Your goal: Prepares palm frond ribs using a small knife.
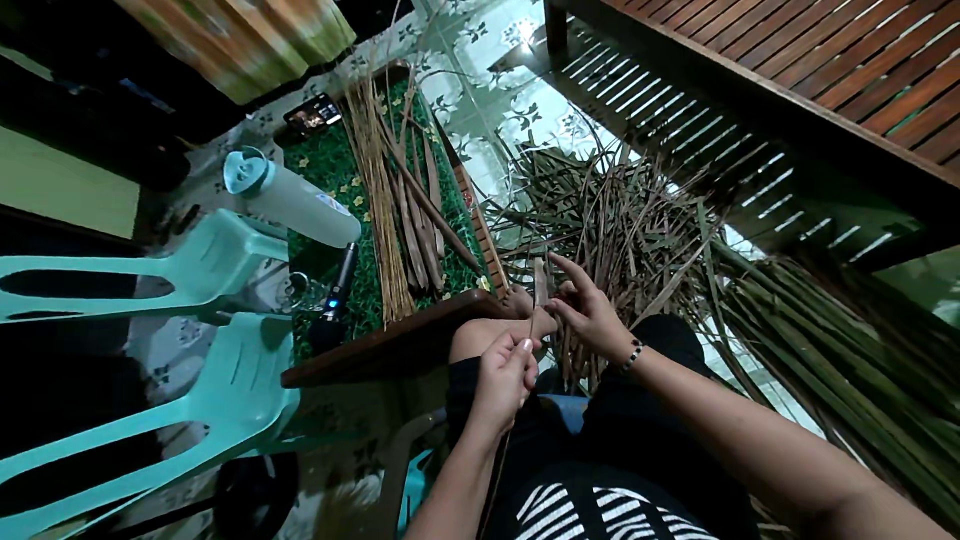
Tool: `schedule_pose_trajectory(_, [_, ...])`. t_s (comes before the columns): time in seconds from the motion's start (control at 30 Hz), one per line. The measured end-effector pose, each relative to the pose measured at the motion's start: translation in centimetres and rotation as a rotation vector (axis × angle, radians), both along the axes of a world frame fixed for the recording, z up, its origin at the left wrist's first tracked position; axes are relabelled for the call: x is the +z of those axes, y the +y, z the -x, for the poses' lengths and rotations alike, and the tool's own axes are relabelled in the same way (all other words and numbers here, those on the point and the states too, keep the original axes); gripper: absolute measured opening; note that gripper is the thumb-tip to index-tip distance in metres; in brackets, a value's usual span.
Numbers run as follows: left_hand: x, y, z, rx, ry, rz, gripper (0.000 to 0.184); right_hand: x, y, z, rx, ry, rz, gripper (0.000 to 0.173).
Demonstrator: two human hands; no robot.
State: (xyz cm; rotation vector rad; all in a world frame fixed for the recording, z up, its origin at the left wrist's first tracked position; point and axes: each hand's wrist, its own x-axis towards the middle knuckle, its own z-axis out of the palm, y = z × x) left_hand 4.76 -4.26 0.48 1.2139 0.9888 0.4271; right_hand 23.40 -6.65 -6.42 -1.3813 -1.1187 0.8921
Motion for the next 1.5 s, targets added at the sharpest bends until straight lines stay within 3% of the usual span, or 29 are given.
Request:
schedule_pose_trajectory(0.3, [-0.2,-0.8,-0.2,-0.048,0.074,0.034,0.020,-0.8,0.1,-0.6,-0.008,-0.270,-0.030,0.062])
schedule_pose_trajectory(0.5, [-0.3,-1.2,0.3,-0.034,0.099,0.021,0.019,-0.7,0.2,-0.8,-0.067,-0.329,0.188,0.062])
schedule_pose_trajectory(0.6, [-0.4,-2.2,1.2,-0.074,0.148,0.012,0.018,-2.0,0.8,-4.8,-0.252,-0.247,0.272,0.055])
schedule_pose_trajectory(0.7, [-0.5,-1.4,1.8,-0.037,0.160,-0.064,0.018,-3.0,1.0,-6.1,-0.231,-0.085,0.448,0.052])
schedule_pose_trajectory(0.8, [0.1,-0.7,1.4,-0.018,0.164,-0.177,0.016,-2.9,1.0,-5.2,-0.146,0.104,0.581,0.078])
schedule_pose_trajectory(0.87, [0.3,-0.5,1.1,0.007,0.160,-0.235,0.016,-2.5,0.7,-4.3,-0.201,0.205,0.469,0.078])
schedule_pose_trajectory(0.93, [0.4,-0.4,0.7,0.035,0.160,-0.291,0.016,-1.6,0.3,-3.0,-0.220,0.292,0.226,0.063])
schedule_pose_trajectory(1.03, [0.3,0.0,0.3,0.063,0.165,-0.420,0.016,0.1,-0.3,-0.8,-0.045,0.331,-0.010,0.049])
schedule_pose_trajectory(1.2, [-0.1,0.6,-0.2,0.072,0.173,-0.592,0.015,1.3,-1.2,1.7,0.163,0.349,-0.036,0.043])
schedule_pose_trajectory(1.5, [-0.4,0.4,-0.7,0.062,0.140,-0.607,0.013,1.2,-1.3,2.5,0.194,0.390,-0.054,0.038])
